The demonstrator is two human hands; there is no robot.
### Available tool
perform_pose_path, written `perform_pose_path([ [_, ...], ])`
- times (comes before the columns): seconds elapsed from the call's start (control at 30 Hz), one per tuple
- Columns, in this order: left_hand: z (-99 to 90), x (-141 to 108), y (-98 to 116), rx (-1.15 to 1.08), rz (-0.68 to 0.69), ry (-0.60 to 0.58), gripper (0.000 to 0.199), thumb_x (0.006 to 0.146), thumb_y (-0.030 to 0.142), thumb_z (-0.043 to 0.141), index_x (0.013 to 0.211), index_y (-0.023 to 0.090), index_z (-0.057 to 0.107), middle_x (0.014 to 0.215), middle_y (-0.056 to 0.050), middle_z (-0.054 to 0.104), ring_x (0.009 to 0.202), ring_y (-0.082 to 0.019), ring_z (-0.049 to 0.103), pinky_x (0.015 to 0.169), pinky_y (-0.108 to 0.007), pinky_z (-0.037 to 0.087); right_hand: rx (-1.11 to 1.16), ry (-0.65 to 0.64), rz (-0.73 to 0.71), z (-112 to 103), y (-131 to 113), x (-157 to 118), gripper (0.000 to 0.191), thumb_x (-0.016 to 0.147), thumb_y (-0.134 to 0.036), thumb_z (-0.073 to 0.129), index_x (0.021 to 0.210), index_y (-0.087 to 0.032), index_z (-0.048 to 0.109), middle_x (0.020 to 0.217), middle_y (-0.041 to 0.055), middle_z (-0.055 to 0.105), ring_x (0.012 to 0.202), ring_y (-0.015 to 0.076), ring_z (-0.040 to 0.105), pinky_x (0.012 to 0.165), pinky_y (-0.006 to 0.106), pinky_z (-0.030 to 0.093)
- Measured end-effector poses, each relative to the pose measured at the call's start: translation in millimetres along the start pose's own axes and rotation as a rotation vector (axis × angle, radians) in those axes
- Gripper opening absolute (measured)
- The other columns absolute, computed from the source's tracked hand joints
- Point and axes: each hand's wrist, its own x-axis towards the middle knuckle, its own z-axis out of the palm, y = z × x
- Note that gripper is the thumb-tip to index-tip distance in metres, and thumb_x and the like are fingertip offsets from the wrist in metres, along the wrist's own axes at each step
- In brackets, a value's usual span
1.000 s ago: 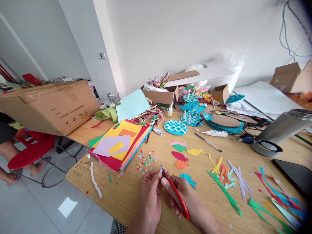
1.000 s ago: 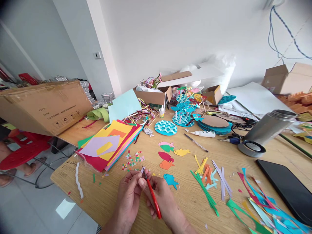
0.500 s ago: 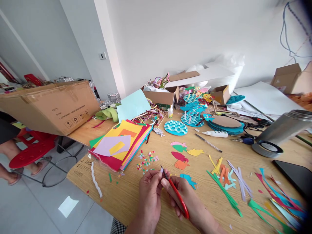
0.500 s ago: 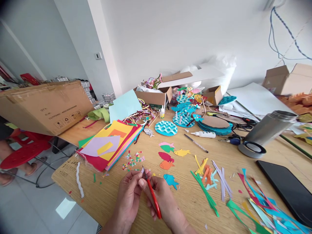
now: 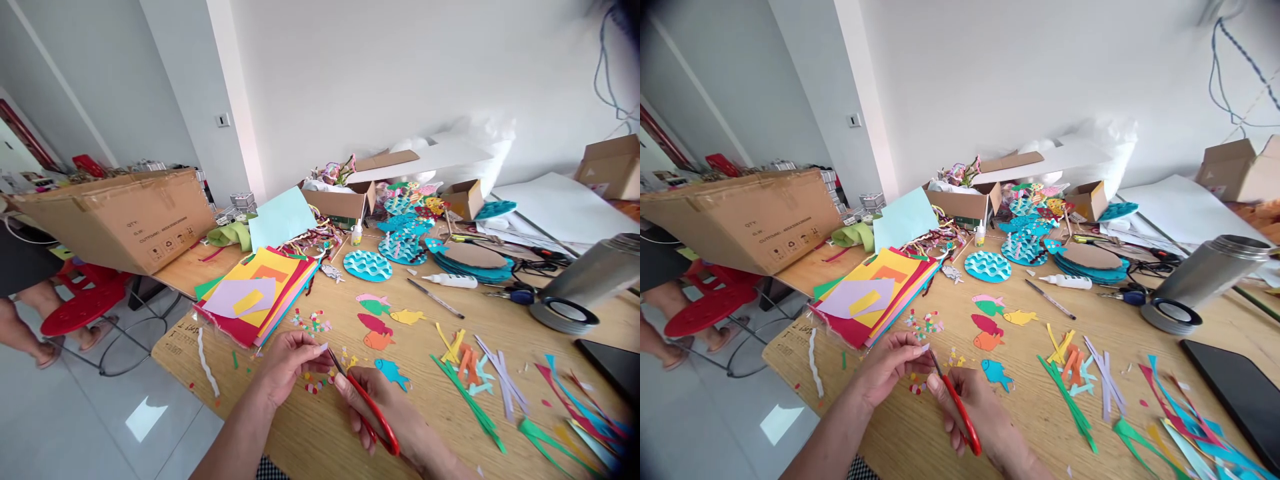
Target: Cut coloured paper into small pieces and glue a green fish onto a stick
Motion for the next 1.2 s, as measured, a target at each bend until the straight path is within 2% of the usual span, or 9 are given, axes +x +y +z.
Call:
perform_pose_path([
  [0.13,-5.2,4.1,-4.2,0.025,-0.026,-0.067,0.019,0.065,0.024,0.076,0.066,0.012,0.061,0.071,-0.009,0.072,0.064,-0.019,0.068,0.065,-0.031,0.052,0.023,-0.059,-0.028,-1.1,5.0,1.7,0.052,0.07,-0.068,0.058,0.07,-0.018,0.045,0.045,-0.006,0.053,0.033,0.0064,0.049,0.032,0.016,0.036],
  [0.3,-5.0,3.3,-8.5,0.028,-0.05,-0.085,0.018,0.062,0.023,0.075,0.064,0.013,0.06,0.067,-0.008,0.071,0.059,-0.018,0.067,0.055,-0.025,0.049,0.007,-0.074,-0.04,-1.1,6.2,1.8,0.052,0.072,-0.068,0.056,0.07,-0.017,0.044,0.046,-0.0058,0.052,0.033,0.0058,0.048,0.032,0.016,0.037],
  [0.57,-8.9,4.3,-10.1,0.041,-0.052,-0.108,0.016,0.063,0.022,0.073,0.063,0.013,0.06,0.065,-0.007,0.071,0.059,-0.017,0.066,0.057,-0.025,0.048,0.034,-0.103,-0.032,-1.2,5.8,0.6,0.051,0.072,-0.066,0.059,0.071,-0.017,0.045,0.046,-0.0062,0.052,0.034,0.005,0.048,0.032,0.015,0.038],
  [0.97,-7.2,3.7,-8.6,0.019,-0.056,-0.094,0.016,0.059,0.021,0.076,0.061,0.013,0.062,0.062,-0.005,0.069,0.058,-0.017,0.065,0.059,-0.026,0.049,-0.039,-0.087,-0.009,-0.9,3.8,0.8,0.056,0.069,-0.073,0.054,0.067,-0.018,0.043,0.045,-0.0071,0.049,0.031,0.0043,0.045,0.029,0.014,0.034],
  [1.2,-9.2,3.4,-9.1,0.04,-0.064,-0.1,0.016,0.06,0.022,0.075,0.062,0.013,0.062,0.063,-0.007,0.07,0.058,-0.017,0.065,0.061,-0.027,0.049,-0.05,-0.071,0.014,-0.6,2.7,-0.4,0.053,0.07,-0.07,0.055,0.069,-0.019,0.042,0.044,-0.0083,0.048,0.029,0.0033,0.043,0.028,0.014,0.033],
])
